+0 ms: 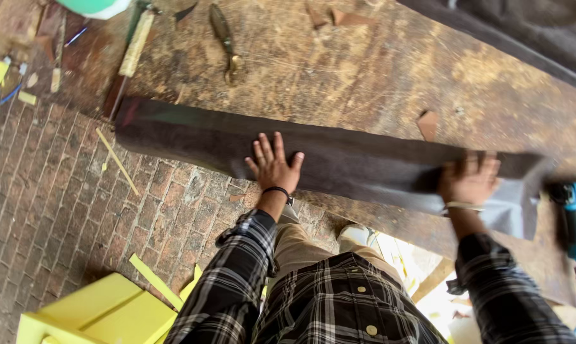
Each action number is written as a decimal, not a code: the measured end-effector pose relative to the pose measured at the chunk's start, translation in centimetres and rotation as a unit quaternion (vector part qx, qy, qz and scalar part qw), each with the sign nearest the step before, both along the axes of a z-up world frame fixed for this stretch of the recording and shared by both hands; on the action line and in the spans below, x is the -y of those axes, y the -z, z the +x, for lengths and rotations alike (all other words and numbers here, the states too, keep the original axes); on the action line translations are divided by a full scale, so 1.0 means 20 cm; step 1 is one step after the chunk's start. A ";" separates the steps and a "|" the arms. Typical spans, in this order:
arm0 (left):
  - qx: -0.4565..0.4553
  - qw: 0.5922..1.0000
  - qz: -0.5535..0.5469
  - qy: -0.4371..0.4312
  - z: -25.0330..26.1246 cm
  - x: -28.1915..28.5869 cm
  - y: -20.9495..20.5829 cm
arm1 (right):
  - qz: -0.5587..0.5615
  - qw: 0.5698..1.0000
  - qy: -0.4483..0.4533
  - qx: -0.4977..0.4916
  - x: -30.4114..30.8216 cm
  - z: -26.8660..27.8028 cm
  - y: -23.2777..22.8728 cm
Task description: The person wraps a long tapered foam piece with dark brown fabric, smooths it, and secures the fabric using a pneumatic staple gun. They then staple the fabric onto a long wooden frame, folding and tucking edges as they work.
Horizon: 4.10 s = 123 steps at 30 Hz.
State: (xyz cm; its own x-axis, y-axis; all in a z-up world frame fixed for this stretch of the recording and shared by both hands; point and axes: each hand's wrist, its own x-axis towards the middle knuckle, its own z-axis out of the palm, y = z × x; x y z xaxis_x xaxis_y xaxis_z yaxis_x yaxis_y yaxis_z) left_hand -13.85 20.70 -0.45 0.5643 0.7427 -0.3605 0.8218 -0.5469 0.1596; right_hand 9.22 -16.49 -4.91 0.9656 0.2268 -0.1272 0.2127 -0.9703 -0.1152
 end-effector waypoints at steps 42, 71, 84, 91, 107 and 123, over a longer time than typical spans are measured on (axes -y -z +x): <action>0.352 0.790 -0.059 -0.499 -1.18 -1.93 0.46 | -0.027 0.949 -0.286 -0.128 -1.78 -0.84 -0.15; -0.076 0.948 -0.035 0.308 -0.17 -0.47 0.00 | 0.073 0.974 0.197 -0.090 -0.37 -0.49 -0.24; -0.139 0.935 -0.046 0.323 0.25 0.05 -0.13 | 0.146 0.949 0.247 -0.129 0.24 -0.03 -0.30; -0.150 0.915 -0.016 0.375 0.54 0.47 -0.21 | 0.210 0.933 0.241 -0.166 0.38 0.10 -0.25; -0.105 0.931 -0.007 0.349 -0.30 0.26 -0.47 | 0.542 0.673 0.178 -0.470 0.66 -0.14 -0.28; 0.134 0.899 -0.344 0.236 -1.26 -0.05 -0.13 | 0.479 0.767 0.140 -0.403 -0.57 -1.53 -1.24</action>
State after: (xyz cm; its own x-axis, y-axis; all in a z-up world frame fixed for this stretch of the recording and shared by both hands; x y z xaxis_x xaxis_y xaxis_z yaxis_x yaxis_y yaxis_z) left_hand -39.10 21.63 2.06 0.8933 0.0500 -0.4466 0.4050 -0.5204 0.7518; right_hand -21.39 -5.16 19.99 0.6883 0.3872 -0.6134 -0.5047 -0.3518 -0.7884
